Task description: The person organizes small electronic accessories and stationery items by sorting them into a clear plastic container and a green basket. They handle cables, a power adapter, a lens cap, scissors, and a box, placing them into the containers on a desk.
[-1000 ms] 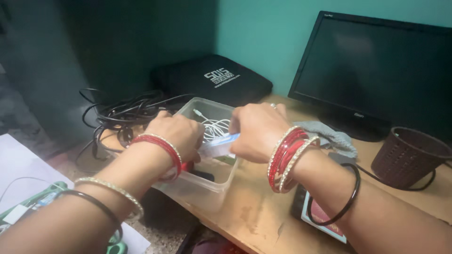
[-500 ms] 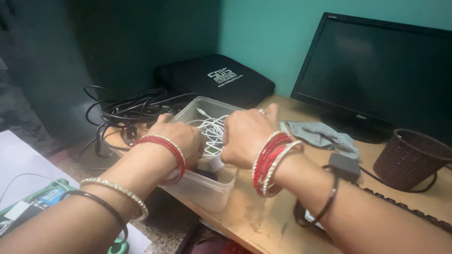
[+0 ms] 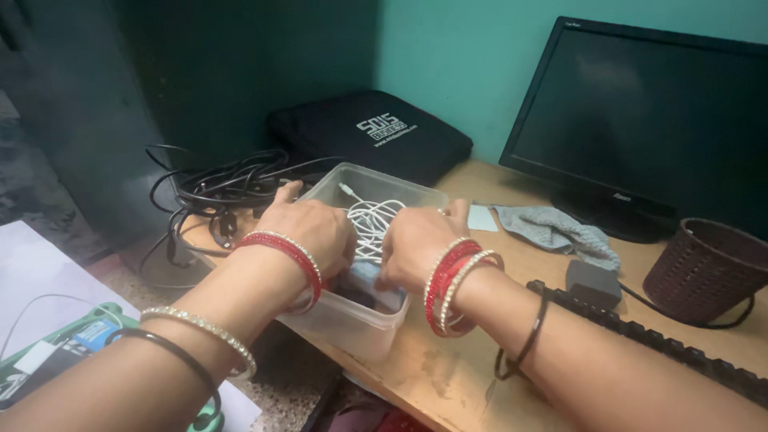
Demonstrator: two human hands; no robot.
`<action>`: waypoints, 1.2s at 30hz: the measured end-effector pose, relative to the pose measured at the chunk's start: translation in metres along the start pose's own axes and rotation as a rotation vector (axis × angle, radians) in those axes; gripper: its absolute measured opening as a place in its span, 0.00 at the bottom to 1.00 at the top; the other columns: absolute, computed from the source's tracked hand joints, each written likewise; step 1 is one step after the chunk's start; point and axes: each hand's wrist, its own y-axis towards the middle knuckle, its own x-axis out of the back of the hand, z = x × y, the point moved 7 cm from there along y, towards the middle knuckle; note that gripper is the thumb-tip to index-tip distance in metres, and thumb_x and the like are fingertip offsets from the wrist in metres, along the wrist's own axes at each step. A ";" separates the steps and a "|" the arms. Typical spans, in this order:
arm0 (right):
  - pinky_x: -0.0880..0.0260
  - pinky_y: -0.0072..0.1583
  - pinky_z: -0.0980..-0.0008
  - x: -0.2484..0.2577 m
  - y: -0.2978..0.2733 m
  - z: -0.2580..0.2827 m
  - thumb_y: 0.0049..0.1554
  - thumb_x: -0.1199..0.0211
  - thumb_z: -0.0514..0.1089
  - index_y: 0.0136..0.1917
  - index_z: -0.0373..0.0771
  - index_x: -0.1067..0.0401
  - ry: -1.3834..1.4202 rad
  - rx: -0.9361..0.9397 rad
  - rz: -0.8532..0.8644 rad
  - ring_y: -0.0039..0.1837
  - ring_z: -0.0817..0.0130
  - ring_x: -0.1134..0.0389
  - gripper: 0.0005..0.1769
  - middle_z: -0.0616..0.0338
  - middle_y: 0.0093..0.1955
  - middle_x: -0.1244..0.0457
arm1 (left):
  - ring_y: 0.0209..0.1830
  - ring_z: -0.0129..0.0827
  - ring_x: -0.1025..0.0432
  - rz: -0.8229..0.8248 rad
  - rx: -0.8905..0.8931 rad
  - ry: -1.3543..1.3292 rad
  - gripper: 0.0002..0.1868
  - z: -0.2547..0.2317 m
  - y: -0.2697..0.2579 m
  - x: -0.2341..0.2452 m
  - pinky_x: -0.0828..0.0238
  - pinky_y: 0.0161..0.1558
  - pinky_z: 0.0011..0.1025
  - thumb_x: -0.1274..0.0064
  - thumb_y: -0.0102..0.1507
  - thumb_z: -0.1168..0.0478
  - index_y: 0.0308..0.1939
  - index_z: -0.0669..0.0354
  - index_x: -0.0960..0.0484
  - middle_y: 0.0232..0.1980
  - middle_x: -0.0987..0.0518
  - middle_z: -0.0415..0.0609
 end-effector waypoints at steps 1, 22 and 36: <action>0.53 0.69 0.54 -0.002 0.002 0.001 0.40 0.25 0.52 0.34 0.52 0.16 -0.038 0.015 0.014 0.49 0.60 0.29 0.07 0.56 0.38 0.28 | 0.56 0.37 0.23 -0.010 -0.003 -0.003 0.10 0.000 -0.001 0.001 0.64 0.79 0.51 0.46 0.63 0.57 0.40 0.36 0.10 0.47 0.15 0.46; 0.27 0.59 0.61 0.049 0.008 -0.110 0.49 0.33 0.46 0.48 0.50 0.16 0.242 -0.118 -0.216 0.52 0.56 0.25 0.12 0.53 0.48 0.27 | 0.57 0.44 0.27 -0.426 -0.278 -0.126 0.23 -0.071 0.052 0.053 0.41 0.62 0.46 0.39 0.56 0.43 0.53 0.43 0.18 0.54 0.20 0.47; 0.29 0.59 0.53 -0.035 0.055 -0.132 0.51 0.40 0.35 0.50 0.39 0.22 0.140 0.088 -0.155 0.56 0.45 0.29 0.14 0.41 0.49 0.30 | 0.75 0.44 0.40 -0.023 -0.226 -0.017 0.34 -0.095 0.102 0.010 0.56 0.77 0.49 0.38 0.56 0.49 0.66 0.46 0.27 0.71 0.31 0.50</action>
